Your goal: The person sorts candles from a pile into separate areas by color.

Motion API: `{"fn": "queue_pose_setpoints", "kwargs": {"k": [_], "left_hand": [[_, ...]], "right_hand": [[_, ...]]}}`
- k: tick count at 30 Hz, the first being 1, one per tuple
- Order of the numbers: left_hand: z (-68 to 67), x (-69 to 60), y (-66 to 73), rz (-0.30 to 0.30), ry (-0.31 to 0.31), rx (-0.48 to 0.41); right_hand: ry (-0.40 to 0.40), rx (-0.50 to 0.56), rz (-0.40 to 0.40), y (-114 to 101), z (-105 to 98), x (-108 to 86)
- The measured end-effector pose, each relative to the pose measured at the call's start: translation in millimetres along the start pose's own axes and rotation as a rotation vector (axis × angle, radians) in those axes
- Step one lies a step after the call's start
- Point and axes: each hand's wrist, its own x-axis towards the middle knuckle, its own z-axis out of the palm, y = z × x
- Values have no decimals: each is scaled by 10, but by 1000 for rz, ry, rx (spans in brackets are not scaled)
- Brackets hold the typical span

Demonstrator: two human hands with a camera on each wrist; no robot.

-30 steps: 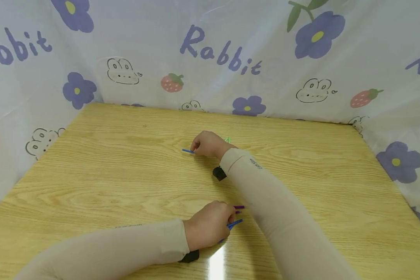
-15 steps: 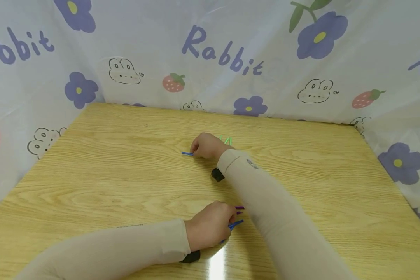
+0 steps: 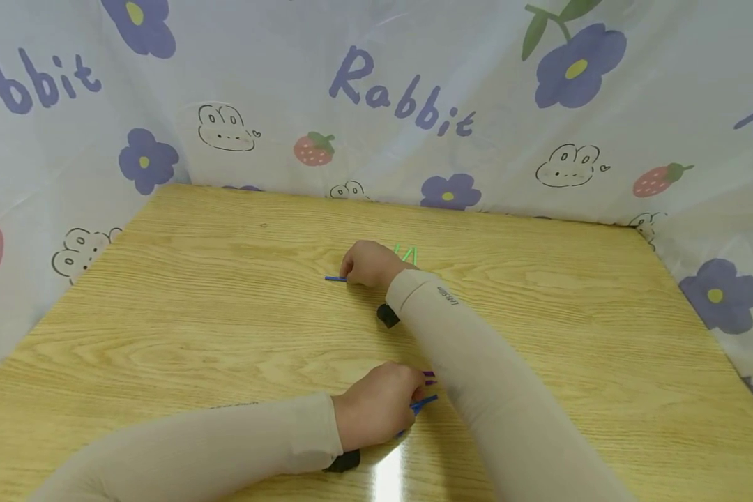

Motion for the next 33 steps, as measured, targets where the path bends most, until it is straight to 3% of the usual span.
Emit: {"fn": "queue_pose_setpoints", "kwargs": {"k": [14,20,25,33], "left_hand": [[-1,-6,3,-11,1,10],[-11,0,7,-26,-35,-6],[-13,8,11,-34,-67,-1],[3,-4,11,-30,-32,5]], "right_hand": [[6,-28,-15,21,13,-3],[23,-2,-42,64,-28,-70],[39,26,-46,83,-84,-133],[77,150,-105,108,-212,-296]]}}
